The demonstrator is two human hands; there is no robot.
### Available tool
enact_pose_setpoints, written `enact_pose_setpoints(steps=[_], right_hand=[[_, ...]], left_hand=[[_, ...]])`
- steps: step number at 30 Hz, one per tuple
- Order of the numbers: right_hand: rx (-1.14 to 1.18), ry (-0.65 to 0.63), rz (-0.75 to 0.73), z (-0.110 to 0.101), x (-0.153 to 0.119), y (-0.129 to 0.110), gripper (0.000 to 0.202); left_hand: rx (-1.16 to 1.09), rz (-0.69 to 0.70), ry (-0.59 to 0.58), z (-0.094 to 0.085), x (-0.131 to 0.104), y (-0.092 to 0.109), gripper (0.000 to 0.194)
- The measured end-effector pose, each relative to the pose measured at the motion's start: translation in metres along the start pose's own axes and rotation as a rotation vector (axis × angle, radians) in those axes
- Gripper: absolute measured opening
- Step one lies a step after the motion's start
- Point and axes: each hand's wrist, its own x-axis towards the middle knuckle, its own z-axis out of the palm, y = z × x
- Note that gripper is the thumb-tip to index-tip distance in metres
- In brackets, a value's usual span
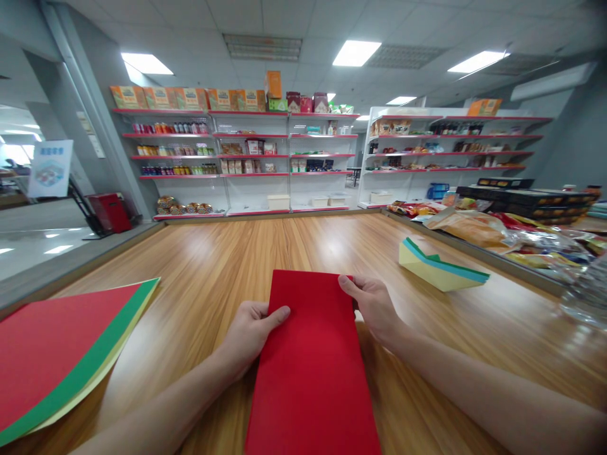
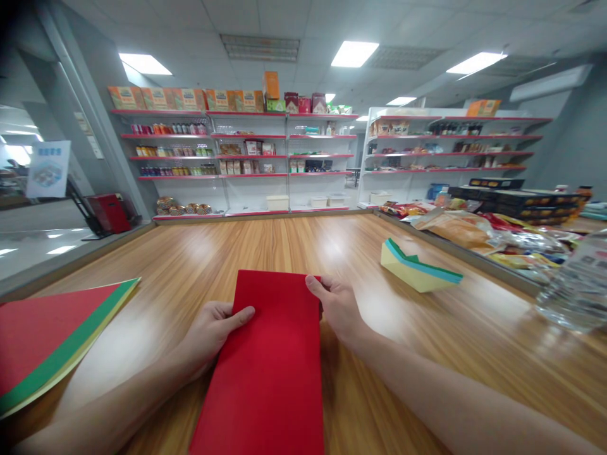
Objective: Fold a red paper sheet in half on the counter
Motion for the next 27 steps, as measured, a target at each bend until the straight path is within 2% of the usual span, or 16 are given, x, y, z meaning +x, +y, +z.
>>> enact_pose_setpoints(steps=[6, 10, 16, 22, 27], right_hand=[[0.107, 0.040, -0.004, -0.0013, -0.0003, 0.0063, 0.032], [0.092, 0.072, -0.028, -0.0025, 0.0002, 0.0094, 0.032], [0.059, -0.040, -0.020, -0.0018, -0.0027, 0.0091, 0.026], [0.067, -0.112, -0.020, 0.0029, -0.0063, 0.0056, 0.025], [0.120, -0.174, -0.020, 0.0068, -0.0077, 0.0037, 0.026]], left_hand=[[0.054, 0.027, 0.008, 0.0024, -0.0008, -0.0004, 0.034], [0.086, 0.034, 0.020, 0.0039, -0.0031, 0.0005, 0.036], [0.081, 0.025, 0.037, 0.0075, -0.0060, 0.0026, 0.035], [-0.100, 0.064, 0.037, 0.0052, -0.0040, 0.0021, 0.031], [-0.133, 0.074, 0.064, 0.0039, -0.0032, 0.0038, 0.029]])
